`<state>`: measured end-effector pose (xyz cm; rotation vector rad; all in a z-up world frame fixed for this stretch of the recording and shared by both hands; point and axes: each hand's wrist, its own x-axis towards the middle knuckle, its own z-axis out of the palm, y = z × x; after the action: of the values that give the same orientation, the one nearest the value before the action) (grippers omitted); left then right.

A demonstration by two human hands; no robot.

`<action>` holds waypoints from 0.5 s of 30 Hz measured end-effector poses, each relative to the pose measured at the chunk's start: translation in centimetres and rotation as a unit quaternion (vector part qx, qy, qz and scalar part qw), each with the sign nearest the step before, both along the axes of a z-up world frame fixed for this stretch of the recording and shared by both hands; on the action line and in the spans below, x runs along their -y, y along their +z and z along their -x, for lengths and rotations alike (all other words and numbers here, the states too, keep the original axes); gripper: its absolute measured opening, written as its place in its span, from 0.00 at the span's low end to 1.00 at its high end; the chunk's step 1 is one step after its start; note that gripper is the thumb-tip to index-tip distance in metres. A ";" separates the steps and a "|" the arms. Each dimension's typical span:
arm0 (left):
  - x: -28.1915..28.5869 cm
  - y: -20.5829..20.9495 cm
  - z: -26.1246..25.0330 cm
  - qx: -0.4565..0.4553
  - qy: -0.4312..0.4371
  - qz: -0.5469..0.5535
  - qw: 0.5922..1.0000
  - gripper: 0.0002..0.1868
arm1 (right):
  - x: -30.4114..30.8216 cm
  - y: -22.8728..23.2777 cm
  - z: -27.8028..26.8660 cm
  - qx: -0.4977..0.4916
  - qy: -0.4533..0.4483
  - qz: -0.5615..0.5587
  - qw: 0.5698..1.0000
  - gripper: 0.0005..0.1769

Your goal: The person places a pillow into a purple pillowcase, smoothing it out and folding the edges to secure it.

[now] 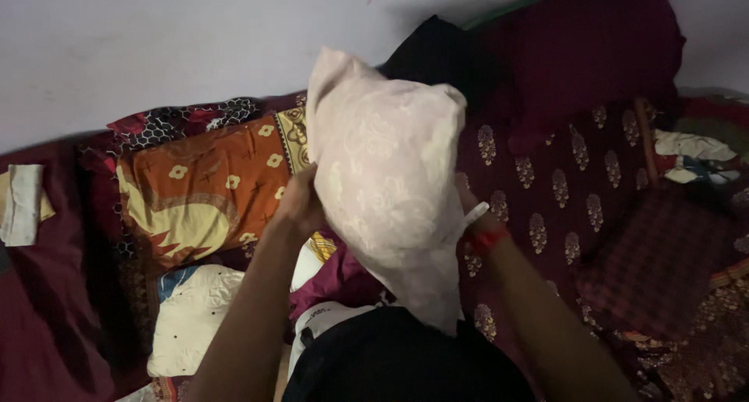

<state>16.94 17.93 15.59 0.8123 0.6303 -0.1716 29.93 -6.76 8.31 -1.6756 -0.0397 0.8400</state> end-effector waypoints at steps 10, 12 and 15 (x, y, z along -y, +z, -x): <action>2.4 -8.4 4.9 -0.244 -0.062 -0.118 0.961 0.24 | -0.2 -1.9 5.5 0.052 0.092 0.033 0.994 0.21; 2.7 -8.5 5.0 -0.201 -0.061 -0.087 0.974 0.23 | -0.3 -1.2 5.5 0.081 0.101 -0.016 0.991 0.23; 2.2 -7.5 5.5 -0.136 -0.112 -0.088 0.980 0.22 | -0.1 1.2 5.5 0.025 0.056 0.108 0.992 0.30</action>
<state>11.42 15.77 8.04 1.0410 0.8180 -0.4434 24.40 -6.70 9.51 -1.9119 -0.0807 0.9117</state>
